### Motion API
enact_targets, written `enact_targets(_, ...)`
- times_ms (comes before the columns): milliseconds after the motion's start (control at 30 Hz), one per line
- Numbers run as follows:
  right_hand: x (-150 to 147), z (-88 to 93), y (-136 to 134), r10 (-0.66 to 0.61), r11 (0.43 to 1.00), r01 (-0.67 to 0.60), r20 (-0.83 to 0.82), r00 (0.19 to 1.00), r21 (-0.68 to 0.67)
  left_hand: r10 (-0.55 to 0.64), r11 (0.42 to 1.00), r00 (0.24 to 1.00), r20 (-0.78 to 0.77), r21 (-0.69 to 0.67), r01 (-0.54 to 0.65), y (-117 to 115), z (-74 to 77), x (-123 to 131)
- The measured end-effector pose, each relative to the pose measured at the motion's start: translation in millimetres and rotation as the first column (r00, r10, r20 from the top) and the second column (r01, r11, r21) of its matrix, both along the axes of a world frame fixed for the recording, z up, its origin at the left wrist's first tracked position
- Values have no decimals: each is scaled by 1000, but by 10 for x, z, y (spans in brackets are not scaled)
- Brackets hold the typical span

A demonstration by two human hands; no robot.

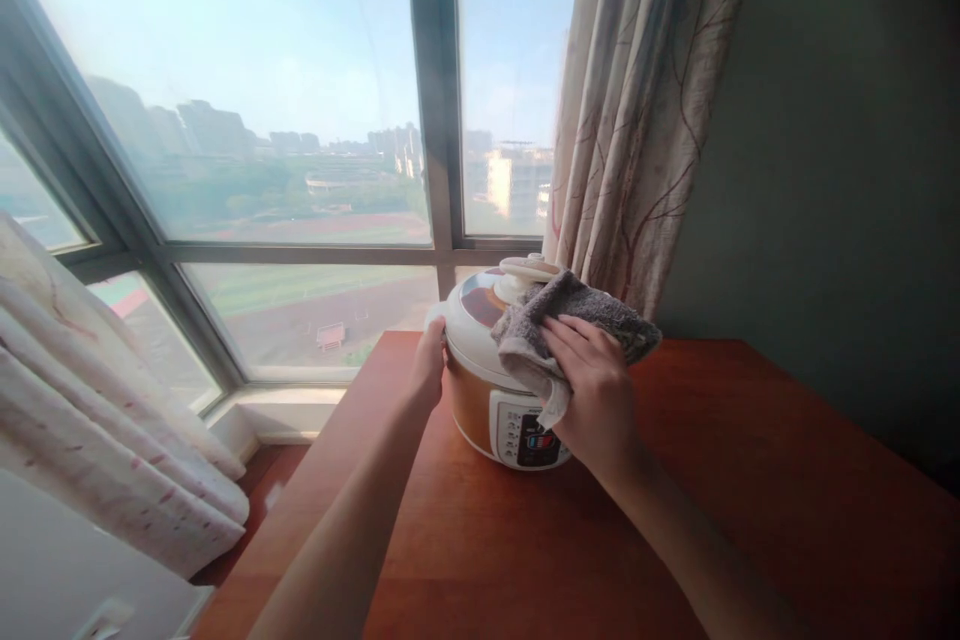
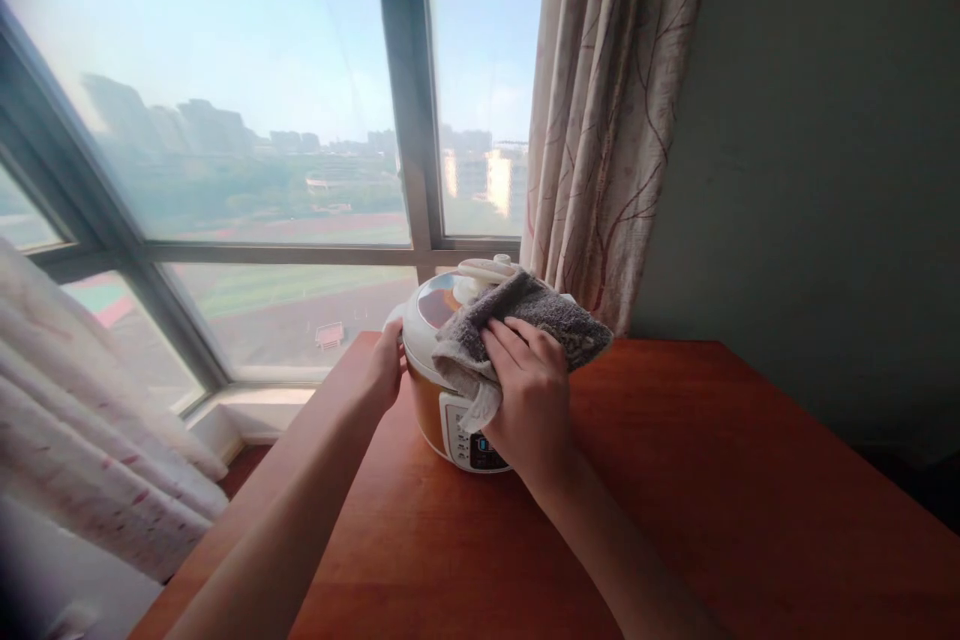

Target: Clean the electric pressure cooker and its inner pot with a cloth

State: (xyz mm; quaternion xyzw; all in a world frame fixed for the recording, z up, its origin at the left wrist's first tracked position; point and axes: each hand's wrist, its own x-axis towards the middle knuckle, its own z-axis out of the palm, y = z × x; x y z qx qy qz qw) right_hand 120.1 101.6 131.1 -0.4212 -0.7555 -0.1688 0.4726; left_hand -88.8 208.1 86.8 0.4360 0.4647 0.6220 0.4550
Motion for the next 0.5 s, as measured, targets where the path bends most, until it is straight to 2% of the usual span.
enact_targets(100, 50, -35, 31, 51, 999, -51, 2, 999, 13, -81, 995, 994, 80, -58, 86, 3, -12, -28)
enact_targets(267, 204, -7, 164, 9, 998, -7, 37, 999, -57, -95, 993, 992, 86, -63, 101, 40, -64, -76)
enact_targets(400, 425, 43, 424, -3, 996, 0, -30, 1000, -93, -102, 993, 991, 91, -51, 107, 74, -98, -97)
enact_targets(500, 604, 159, 673, 36, 988, -54, -123, 992, -144, -87, 994, 993, 83, -52, 91, 76, -92, -87)
